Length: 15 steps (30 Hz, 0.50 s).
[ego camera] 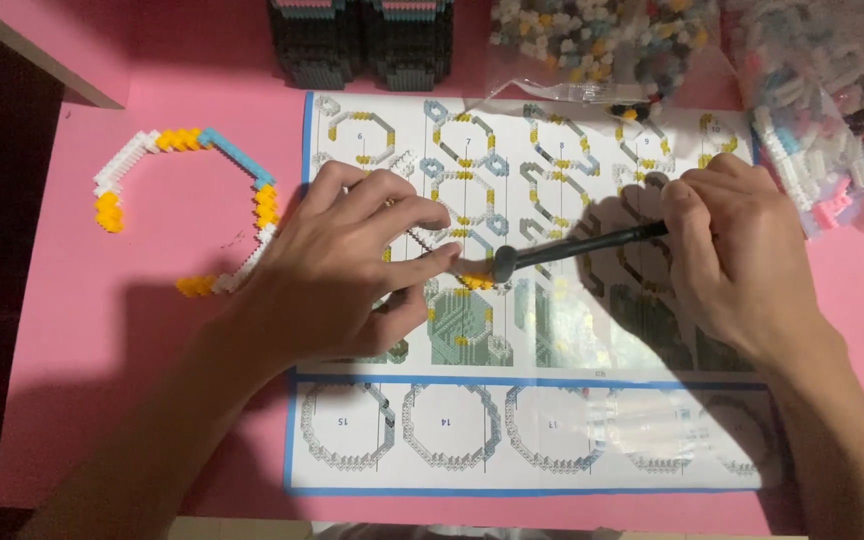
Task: Assembling a structure using small interlocking plastic blocks and a plastic hammer, following a printed instruction sheet.
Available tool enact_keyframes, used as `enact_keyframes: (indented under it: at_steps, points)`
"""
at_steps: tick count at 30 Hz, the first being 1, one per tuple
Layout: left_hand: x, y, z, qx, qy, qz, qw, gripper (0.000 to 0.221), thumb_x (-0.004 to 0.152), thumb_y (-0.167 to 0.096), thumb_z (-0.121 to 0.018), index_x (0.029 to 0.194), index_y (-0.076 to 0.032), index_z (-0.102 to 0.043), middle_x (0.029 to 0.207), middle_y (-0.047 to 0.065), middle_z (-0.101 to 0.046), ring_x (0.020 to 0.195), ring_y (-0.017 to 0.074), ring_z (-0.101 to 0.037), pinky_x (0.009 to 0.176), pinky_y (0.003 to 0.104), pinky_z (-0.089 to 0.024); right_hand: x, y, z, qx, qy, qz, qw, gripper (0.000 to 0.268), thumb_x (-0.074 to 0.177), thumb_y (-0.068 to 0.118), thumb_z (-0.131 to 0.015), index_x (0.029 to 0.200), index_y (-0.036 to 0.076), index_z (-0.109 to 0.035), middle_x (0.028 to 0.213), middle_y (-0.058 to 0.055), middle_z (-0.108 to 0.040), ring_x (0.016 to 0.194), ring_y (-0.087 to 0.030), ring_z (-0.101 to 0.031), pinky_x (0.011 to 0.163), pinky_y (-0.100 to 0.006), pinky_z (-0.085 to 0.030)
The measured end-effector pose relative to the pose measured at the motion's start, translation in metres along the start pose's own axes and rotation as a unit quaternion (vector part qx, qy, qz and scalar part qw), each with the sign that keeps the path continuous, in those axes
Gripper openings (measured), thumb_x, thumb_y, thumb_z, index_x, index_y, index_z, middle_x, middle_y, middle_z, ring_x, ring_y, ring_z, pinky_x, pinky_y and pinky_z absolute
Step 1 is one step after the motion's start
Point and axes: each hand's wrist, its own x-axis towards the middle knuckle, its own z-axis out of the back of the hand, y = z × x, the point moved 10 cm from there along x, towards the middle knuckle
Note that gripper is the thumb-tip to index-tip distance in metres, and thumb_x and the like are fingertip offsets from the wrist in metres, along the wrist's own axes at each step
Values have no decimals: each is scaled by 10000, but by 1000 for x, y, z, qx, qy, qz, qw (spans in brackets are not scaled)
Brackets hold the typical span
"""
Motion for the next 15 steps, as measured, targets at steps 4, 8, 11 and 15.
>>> enact_keyframes:
  at_steps: [4, 8, 11, 15]
  points:
    - [2, -1, 3, -6, -12, -1, 1000, 140, 829, -50, -756, 934, -109, -828, 1117, 71, -742, 965, 310, -637, 790, 492, -434, 0, -4, -1, 25, -2, -14, 1000, 548, 1227, 182, -313, 710, 4, -353, 626, -95, -353, 694, -250, -347, 711, -436, -307]
    - [0, 0, -2, 4, 4, 1, 1000, 287, 758, -91, -757, 1034, -133, -823, 1148, 82, -754, 1015, 315, -653, 824, 515, -461, 1, -5, 2, 15, 3, -14, 1000, 515, 1200, 64, -348, 689, 7, -330, 619, -102, -322, 697, -256, -328, 718, -447, -302]
    - [0, 0, -1, -1, 4, 2, 1000, 288, 766, -84, -771, 1042, -121, -842, 1145, 101, -760, 1021, 320, -654, 830, 523, -462, 1, -9, 2, 21, 6, -12, 1000, 490, 1185, 39, -333, 696, 2, -329, 623, -110, -328, 699, -260, -333, 727, -438, -313]
    - [1, -1, 0, -9, 2, 7, 1000, 264, 768, -73, -766, 1020, -104, -842, 1141, 102, -759, 1023, 326, -652, 844, 532, -459, 1, -11, 3, 45, 17, -30, 998, 464, 1171, 49, -320, 708, 35, -292, 631, -81, -286, 698, -225, -304, 760, -417, -327]
